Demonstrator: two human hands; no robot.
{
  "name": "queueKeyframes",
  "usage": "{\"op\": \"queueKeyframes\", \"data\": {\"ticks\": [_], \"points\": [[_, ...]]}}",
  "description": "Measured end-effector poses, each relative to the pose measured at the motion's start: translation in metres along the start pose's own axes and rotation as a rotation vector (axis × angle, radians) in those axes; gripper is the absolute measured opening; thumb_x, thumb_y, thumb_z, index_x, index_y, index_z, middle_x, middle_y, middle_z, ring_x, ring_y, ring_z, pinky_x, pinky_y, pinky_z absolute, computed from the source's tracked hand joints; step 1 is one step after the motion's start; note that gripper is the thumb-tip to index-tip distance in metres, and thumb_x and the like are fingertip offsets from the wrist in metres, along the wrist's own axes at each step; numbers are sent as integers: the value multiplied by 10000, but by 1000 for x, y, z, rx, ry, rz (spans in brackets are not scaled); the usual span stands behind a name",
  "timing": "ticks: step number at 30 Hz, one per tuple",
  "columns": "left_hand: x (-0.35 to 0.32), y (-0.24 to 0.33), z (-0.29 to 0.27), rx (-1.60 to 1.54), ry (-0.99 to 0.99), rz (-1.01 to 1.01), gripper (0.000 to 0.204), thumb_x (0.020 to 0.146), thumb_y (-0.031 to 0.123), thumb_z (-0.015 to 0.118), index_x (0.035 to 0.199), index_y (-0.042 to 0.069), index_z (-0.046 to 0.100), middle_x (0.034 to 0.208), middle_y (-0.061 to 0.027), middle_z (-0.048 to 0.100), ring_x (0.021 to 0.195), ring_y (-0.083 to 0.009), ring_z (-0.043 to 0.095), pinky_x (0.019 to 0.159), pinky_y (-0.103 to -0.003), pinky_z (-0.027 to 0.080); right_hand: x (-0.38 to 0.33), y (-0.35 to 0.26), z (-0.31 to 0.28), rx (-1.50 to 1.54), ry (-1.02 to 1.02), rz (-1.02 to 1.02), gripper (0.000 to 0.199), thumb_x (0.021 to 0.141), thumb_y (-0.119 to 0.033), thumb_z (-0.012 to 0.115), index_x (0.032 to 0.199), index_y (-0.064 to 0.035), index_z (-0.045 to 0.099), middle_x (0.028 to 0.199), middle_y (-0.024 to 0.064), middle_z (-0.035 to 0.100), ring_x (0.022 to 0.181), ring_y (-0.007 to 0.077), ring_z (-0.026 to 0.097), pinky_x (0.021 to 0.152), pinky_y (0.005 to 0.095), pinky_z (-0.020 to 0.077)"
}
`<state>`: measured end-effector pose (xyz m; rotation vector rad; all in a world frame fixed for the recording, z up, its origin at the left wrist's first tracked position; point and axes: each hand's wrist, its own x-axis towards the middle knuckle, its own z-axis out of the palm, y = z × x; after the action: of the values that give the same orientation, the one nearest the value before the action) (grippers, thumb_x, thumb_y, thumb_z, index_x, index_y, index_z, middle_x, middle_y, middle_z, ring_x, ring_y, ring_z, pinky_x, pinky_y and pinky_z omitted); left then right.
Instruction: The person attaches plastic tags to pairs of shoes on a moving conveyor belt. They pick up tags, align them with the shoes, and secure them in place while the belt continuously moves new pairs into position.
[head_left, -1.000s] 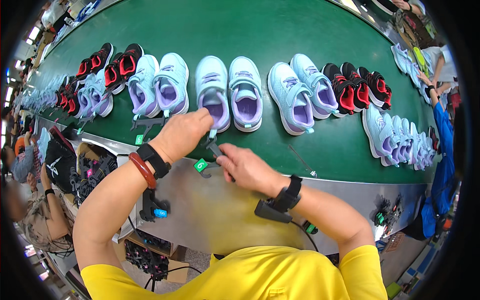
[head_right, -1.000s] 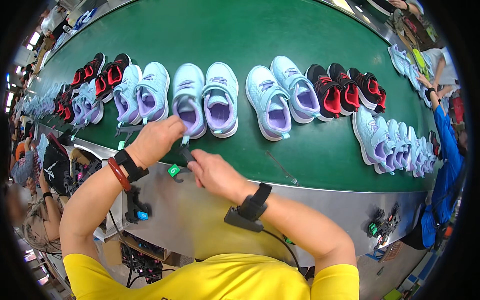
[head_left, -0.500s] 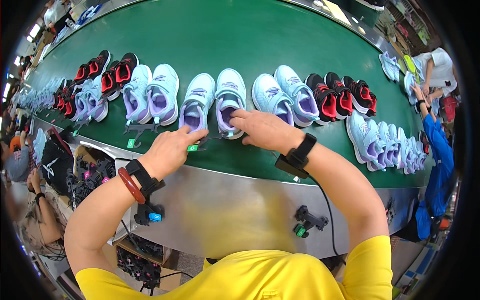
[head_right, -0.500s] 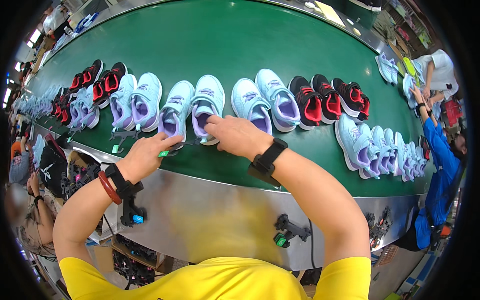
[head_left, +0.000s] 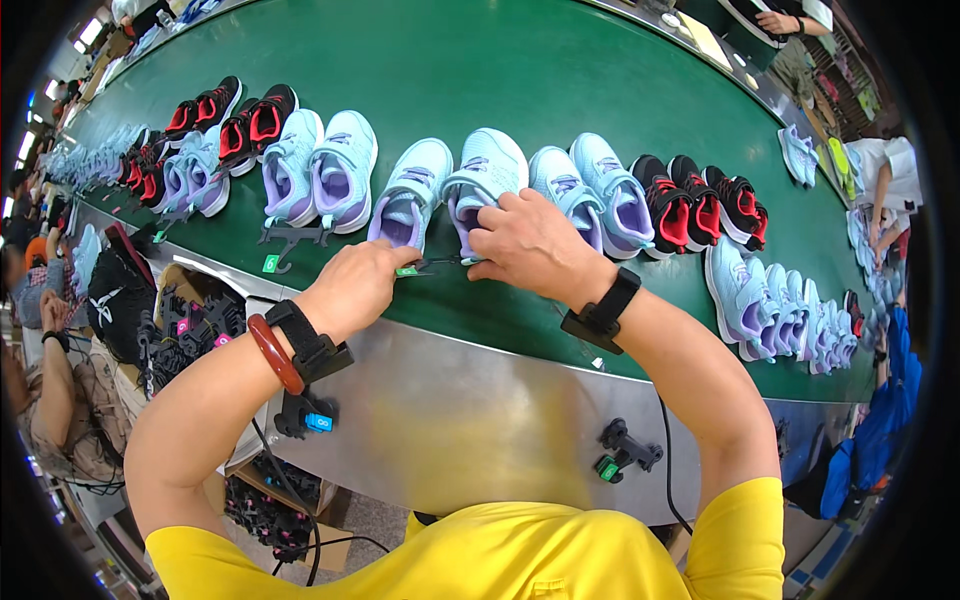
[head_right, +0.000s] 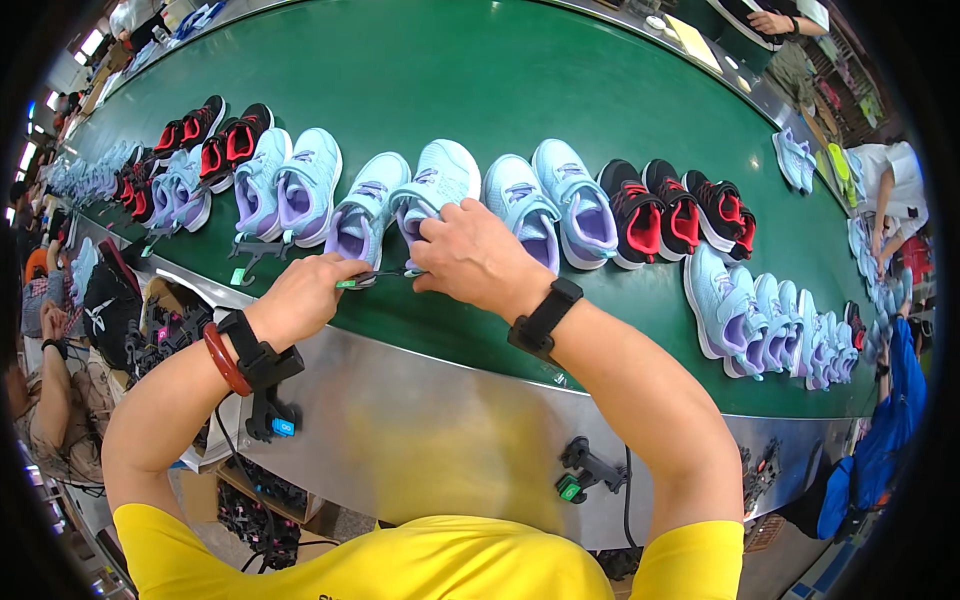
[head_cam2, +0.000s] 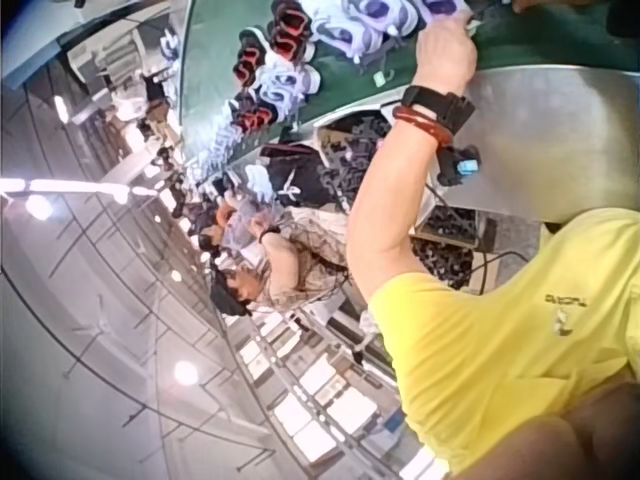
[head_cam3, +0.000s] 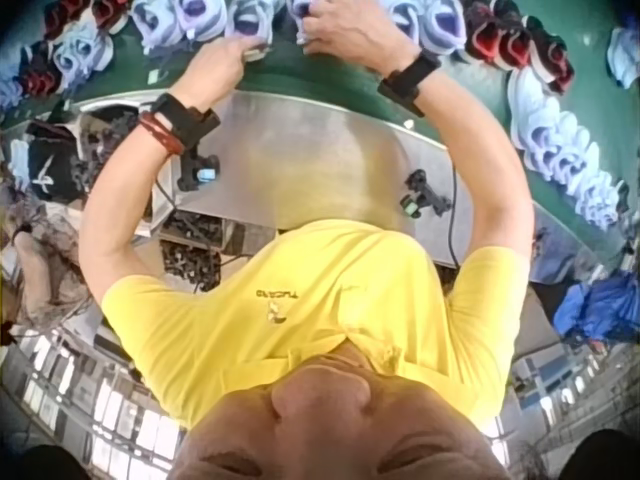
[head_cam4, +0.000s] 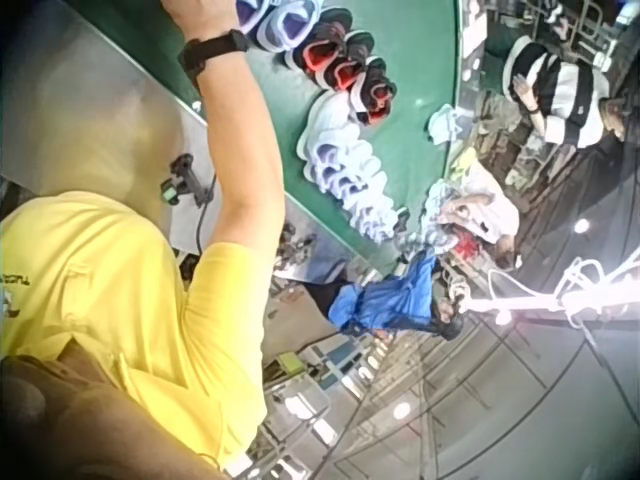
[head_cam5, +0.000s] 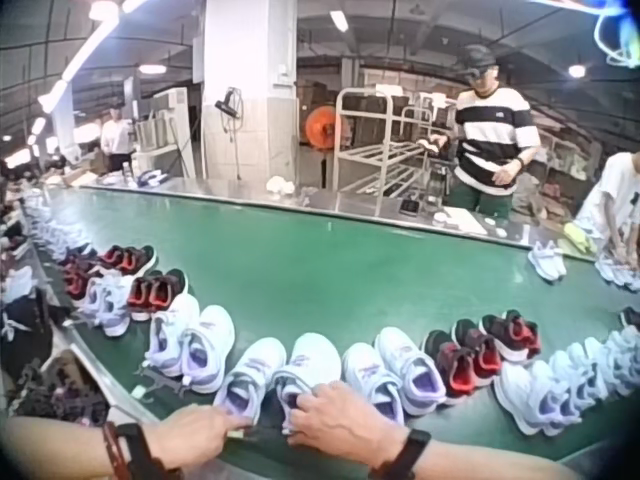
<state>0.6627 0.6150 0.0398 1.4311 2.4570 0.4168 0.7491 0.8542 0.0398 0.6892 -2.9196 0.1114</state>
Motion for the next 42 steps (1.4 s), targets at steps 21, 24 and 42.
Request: {"op": "queueKeyframes", "data": {"ticks": [21,24,42], "points": [[47,116,8,-62,216,302,327,833,17,608,1157,61,612,1120,-95,613,941,-287,652,760,-384,548,-265,-63,-96,525,-354,593,407,728,-210,793,1056,-63,601,947,131,616,953,352,593,800,435,487],[75,132,39,-133,211,278,300,831,28,640,1127,58,595,1120,-101,612,918,-334,647,751,-416,545,-296,-84,-87,418,-433,685,418,703,-222,806,1026,-57,599,925,114,606,958,336,591,804,424,485],[78,128,77,-144,234,343,132,801,22,657,906,48,581,920,-86,580,737,-303,640,623,-410,509,-191,-31,-47,1485,-51,1093,229,1012,-145,462,1186,3,470,735,73,639,576,143,633,520,284,512]]}}
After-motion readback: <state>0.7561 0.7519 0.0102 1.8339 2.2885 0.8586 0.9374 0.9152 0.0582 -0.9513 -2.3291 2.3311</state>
